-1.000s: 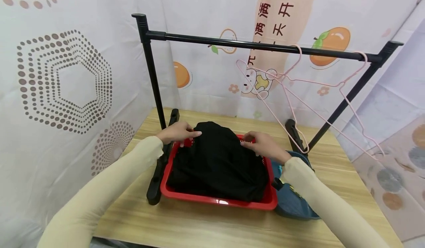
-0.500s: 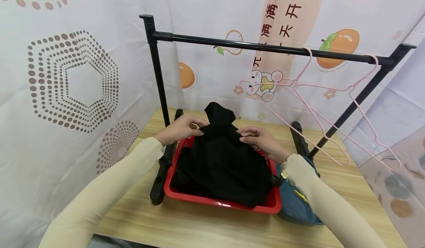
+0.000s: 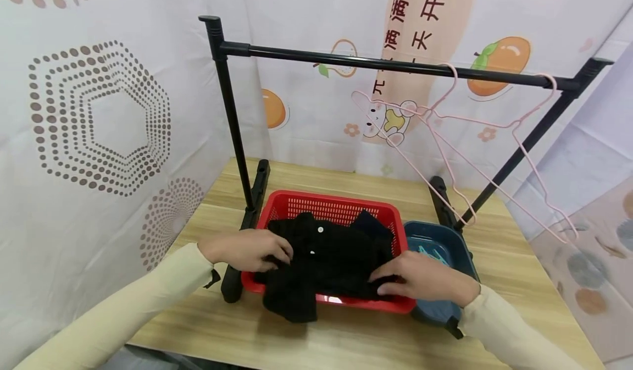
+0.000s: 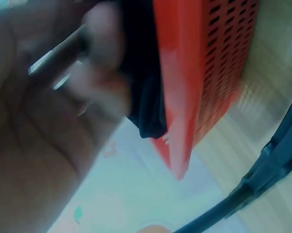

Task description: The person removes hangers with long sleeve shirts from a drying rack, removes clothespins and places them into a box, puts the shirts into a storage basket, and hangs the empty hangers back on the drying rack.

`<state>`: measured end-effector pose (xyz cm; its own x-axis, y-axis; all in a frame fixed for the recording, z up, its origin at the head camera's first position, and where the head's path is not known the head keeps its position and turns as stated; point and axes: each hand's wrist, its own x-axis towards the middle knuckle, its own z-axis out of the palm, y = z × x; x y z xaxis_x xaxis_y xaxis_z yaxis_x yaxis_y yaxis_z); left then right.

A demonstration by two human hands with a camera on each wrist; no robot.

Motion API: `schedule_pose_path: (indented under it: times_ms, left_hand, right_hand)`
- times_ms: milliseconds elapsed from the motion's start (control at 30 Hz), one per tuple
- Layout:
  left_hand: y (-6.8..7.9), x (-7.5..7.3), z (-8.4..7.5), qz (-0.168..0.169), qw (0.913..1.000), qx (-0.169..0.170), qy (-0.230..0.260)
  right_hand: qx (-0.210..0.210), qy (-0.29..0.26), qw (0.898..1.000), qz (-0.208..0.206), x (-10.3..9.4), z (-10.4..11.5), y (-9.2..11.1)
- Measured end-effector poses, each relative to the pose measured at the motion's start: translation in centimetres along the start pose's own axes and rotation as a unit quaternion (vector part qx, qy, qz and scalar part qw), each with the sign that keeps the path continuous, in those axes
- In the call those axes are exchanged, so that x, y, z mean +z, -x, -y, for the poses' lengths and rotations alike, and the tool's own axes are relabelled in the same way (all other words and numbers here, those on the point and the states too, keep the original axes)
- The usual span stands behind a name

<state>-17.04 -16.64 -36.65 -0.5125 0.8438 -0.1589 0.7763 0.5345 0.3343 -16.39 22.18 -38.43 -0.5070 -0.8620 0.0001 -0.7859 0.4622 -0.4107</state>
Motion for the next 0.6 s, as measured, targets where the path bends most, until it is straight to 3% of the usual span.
schedule_pose_path:
  times_ms: [100, 267, 433, 600]
  left_hand:
    - [-0.2, 0.4, -0.2, 0.044, 0.9987, -0.024, -0.01]
    - [-1.2, 0.8, -0.3, 0.057, 0.996, -0.055, -0.042]
    - [-2.4, 1.8, 0.3, 0.002, 0.9946, -0.068, -0.079]
    - [-3.6, 1.9, 0.4, -0.053, 0.9876, -0.047, -0.14]
  right_hand:
    - [0.03, 0.002, 0.998, 0.046, 0.9, -0.1, -0.1]
    - [0.036, 0.052, 0.996, 0.062, 1.8, -0.1, -0.9]
    - [0.035, 0.085, 0.994, 0.06, 2.0, -0.1, -1.5]
    - [0.035, 0.098, 0.992, 0.065, 1.8, -0.2, -1.9]
